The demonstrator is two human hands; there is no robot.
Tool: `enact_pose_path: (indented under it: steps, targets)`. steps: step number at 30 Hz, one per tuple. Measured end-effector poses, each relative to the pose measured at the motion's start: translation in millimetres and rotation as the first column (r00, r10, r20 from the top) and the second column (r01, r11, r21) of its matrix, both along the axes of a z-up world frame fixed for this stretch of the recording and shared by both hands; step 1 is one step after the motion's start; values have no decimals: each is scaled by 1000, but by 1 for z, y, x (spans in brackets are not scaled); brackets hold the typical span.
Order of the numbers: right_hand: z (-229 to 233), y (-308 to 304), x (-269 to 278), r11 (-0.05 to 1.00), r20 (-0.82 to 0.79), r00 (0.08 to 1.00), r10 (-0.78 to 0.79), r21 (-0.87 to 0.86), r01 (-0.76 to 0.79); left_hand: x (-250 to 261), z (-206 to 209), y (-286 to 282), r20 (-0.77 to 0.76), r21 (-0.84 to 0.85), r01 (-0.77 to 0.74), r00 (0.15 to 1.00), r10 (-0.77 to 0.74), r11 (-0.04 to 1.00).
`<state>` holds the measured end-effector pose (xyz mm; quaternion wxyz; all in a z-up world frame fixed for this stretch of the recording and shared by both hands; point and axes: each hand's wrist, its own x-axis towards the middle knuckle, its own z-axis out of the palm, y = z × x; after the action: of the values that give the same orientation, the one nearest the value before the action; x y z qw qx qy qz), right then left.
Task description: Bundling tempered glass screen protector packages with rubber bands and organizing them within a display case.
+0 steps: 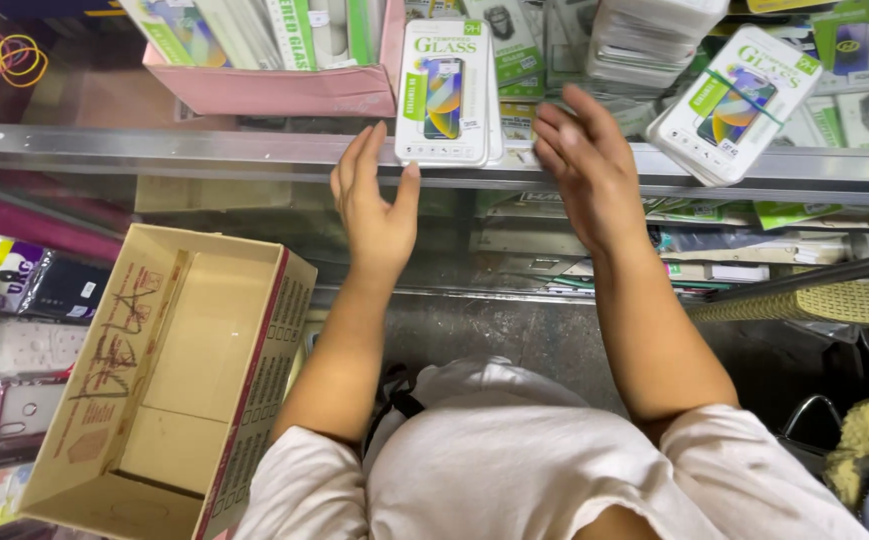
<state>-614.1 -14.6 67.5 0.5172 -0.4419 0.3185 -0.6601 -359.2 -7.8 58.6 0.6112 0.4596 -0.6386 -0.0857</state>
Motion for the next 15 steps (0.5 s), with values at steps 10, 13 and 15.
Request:
enact_pose_path:
  steps: [10, 13, 15]
  targets:
    - [36, -58, 54, 971, 66, 987, 147, 178, -156, -6, -5, -33, 431, 199, -139, 901, 41, 970]
    - [23, -66, 50, 977, 43, 997, 68, 201, -76, -6, -12, -33, 381, 171, -107, 924, 34, 979]
    - [12, -73, 43, 976, 38, 999, 22, 215, -29, -7, -13, -34, 340, 173, -80, 940, 17, 982]
